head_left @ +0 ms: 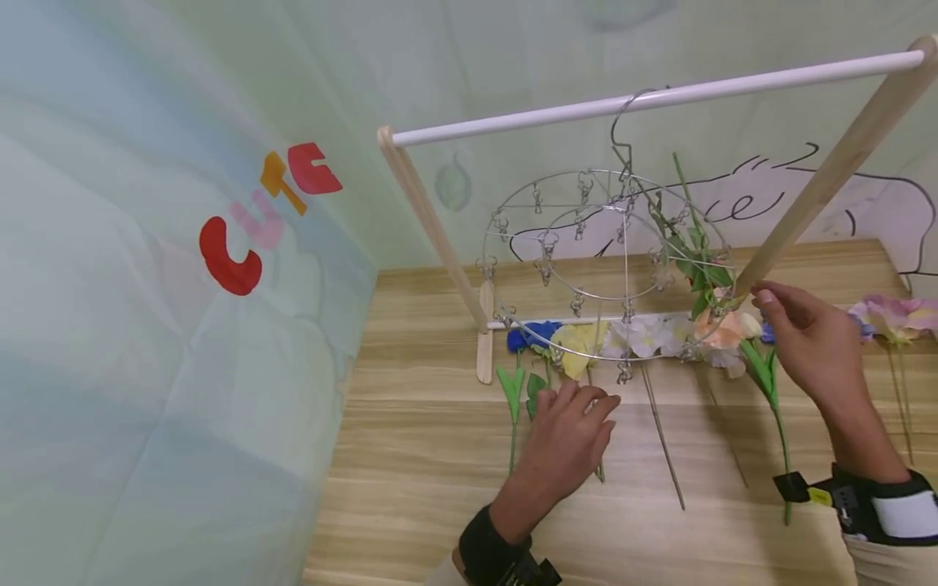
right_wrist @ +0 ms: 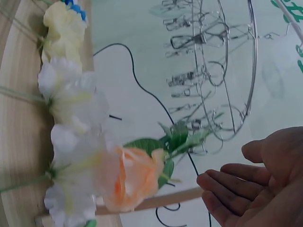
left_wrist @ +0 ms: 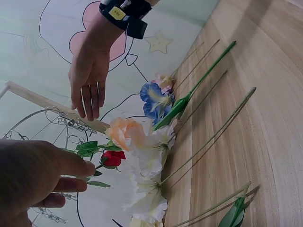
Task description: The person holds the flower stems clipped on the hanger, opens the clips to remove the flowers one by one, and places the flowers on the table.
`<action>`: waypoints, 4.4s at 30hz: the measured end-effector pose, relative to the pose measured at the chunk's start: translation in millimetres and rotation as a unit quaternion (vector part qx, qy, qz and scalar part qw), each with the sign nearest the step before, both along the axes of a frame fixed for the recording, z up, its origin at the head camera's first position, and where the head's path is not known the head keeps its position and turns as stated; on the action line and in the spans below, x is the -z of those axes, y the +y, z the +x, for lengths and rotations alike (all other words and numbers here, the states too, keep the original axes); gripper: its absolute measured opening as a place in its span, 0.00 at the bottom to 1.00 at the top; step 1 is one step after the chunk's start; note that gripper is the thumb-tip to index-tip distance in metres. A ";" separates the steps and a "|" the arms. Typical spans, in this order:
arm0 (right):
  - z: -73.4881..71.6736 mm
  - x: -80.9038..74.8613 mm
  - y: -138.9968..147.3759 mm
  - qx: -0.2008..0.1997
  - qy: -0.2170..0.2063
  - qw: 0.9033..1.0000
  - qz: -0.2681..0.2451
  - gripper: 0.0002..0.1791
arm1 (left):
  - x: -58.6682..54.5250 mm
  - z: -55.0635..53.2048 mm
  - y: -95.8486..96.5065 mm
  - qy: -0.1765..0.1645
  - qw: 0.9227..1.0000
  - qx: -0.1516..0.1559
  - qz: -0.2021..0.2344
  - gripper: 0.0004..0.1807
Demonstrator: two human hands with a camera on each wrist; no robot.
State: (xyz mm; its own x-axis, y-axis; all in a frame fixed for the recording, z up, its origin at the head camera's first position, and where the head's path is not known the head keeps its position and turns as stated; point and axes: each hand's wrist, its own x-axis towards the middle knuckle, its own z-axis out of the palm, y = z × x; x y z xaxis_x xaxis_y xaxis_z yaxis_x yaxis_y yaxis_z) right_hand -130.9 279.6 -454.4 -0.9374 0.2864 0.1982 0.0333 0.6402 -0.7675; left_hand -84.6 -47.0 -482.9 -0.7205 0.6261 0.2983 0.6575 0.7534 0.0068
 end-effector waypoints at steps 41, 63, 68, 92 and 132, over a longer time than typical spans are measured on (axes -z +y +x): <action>16.0 -13.9 -57.9 -0.087 -0.083 0.987 -0.109 0.30 | 0.1 7.2 -7.0 0.000 1.000 -0.005 0.024 0.15; 30.3 -16.4 -98.9 -0.138 -0.098 0.984 -0.054 0.26 | -2.3 7.9 -6.8 -0.004 1.000 -0.015 0.016 0.16; 31.6 -15.6 -110.2 -0.158 -0.098 0.980 -0.068 0.25 | -2.3 8.4 -4.2 -0.020 0.999 -0.018 0.022 0.17; 49.3 -14.9 -121.8 -0.210 -0.045 0.973 -0.080 0.14 | 9.5 -4.9 16.8 -0.067 0.994 -0.061 0.052 0.28; 57.2 13.7 -115.4 -0.154 0.142 0.963 0.171 0.24 | 19.1 -25.7 23.3 -0.102 0.978 -0.125 0.129 0.26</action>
State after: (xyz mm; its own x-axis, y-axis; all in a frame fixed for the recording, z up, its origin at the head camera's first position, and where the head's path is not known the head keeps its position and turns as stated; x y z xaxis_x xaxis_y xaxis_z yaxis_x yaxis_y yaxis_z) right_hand -73.6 164.2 -468.1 -0.8611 -0.1240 0.4931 -0.3788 0.8034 -0.4595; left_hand -110.3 -23.7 -502.0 -0.9029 0.3447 0.2569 0.4172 0.8467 0.3303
